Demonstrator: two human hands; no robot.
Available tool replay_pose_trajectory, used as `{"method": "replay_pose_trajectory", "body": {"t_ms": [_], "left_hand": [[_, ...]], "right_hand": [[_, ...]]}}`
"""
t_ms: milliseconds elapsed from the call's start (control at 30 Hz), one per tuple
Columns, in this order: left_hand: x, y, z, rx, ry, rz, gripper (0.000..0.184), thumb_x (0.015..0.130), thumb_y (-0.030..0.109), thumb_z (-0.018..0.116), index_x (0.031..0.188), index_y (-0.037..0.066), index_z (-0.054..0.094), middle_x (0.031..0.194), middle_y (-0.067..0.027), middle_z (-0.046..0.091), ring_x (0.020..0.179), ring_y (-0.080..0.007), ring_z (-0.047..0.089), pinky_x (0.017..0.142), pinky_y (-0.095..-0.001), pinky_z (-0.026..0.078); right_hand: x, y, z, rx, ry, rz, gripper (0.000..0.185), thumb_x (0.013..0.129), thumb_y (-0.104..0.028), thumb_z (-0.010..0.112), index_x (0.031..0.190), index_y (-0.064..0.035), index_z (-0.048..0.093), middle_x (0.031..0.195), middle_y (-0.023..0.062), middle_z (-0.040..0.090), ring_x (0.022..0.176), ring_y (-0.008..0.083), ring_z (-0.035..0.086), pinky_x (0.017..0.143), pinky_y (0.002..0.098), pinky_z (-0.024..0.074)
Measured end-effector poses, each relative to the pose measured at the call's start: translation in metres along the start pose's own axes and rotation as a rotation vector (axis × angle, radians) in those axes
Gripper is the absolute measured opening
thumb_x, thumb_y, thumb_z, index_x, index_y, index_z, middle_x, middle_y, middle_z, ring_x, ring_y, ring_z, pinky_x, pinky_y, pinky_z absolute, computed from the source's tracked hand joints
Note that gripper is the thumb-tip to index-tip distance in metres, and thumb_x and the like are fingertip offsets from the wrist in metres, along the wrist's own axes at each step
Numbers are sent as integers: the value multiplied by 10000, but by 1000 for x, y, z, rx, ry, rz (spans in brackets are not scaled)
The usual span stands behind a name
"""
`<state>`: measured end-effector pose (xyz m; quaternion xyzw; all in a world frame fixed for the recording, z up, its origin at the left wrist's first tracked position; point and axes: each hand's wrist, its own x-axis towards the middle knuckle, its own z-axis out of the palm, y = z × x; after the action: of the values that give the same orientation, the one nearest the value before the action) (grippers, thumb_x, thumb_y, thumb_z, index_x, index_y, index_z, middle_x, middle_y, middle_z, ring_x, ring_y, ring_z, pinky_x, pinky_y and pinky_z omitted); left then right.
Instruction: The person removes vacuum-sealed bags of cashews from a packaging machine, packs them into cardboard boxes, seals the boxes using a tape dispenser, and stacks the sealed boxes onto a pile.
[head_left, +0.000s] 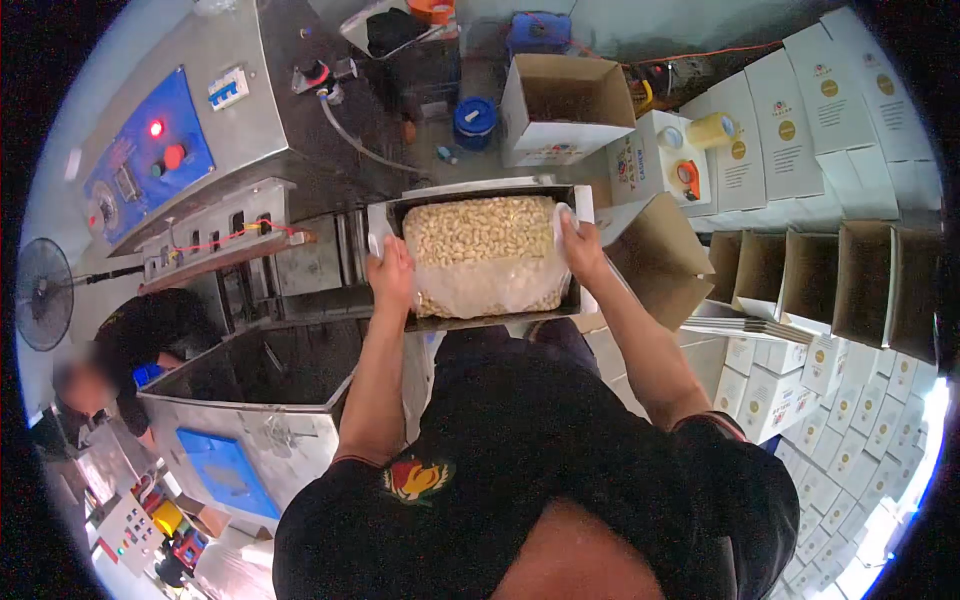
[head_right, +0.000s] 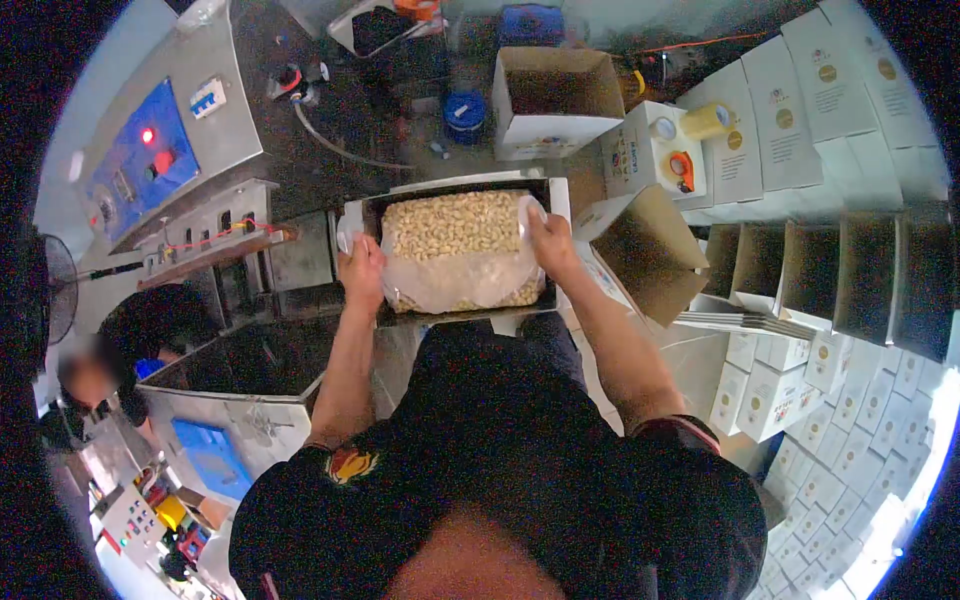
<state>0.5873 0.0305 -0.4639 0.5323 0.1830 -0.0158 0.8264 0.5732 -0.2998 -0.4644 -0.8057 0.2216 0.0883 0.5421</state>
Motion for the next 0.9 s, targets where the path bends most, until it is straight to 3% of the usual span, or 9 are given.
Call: {"method": "replay_pose_trajectory", "body": {"t_ms": [100,233,267,500,567,633,733,800,900], "left_hand": [[-9,22,15,77,14,27,353,998,285,551,708,125,429,633,23,405,553,-91,391,523,-276,341],[-22,81,30,127,-57,118,290,998,298,515,782,106,489,643,7,430,569,-127,438,536,-304,381],[-30,103,39,160,-73,143,284,997,292,510,785,104,490,647,3,433,575,-133,445,541,-308,387],[-116,248,145,338,-256,432,279,986,281,478,778,96,460,663,-1,408,603,-139,417,621,-326,395],[-129,281,162,203,-618,482,276,994,279,445,774,114,417,672,14,359,623,-126,371,659,-324,347],[-151,304,195,341,-658,760,266,923,271,559,766,108,420,664,17,347,607,-121,355,612,-296,318],[-176,350,238,355,-1020,888,319,837,314,646,785,125,395,698,27,341,654,-127,333,658,-303,296],[-183,369,263,370,-1142,915,332,810,330,674,815,130,409,719,22,372,689,-141,356,712,-345,306],[-204,406,319,390,-1356,842,127,920,223,511,907,99,536,695,-10,448,674,-174,447,756,-436,385]], "right_hand": [[-10,12,-7,83,108,23,588,944,-502,574,758,55,589,626,96,513,635,140,456,548,388,406],[-26,-2,-22,493,213,102,516,948,-452,595,881,59,570,724,73,548,702,149,480,564,373,423],[-38,-32,-45,379,47,55,312,993,-300,557,818,-43,528,725,29,534,623,83,491,517,258,380],[-120,-185,-142,648,-81,-389,339,962,-208,473,652,-70,465,597,12,411,530,137,391,498,292,299],[-134,-206,-163,844,110,-496,349,929,-233,469,622,-72,429,580,25,409,501,149,360,483,306,261],[-129,-201,-209,918,-225,-914,338,1001,-284,449,756,-61,521,621,22,489,571,121,453,526,269,352],[-160,-237,-252,1004,-383,-1269,244,929,-242,470,731,-101,474,634,-3,422,581,122,380,599,288,300],[-167,-236,-285,920,-222,-1420,289,968,-304,441,766,-100,474,631,-10,420,567,115,378,602,281,324],[-177,-227,-333,897,-167,-1493,286,975,-292,434,771,-94,474,632,-6,423,567,117,384,596,281,325]]}}
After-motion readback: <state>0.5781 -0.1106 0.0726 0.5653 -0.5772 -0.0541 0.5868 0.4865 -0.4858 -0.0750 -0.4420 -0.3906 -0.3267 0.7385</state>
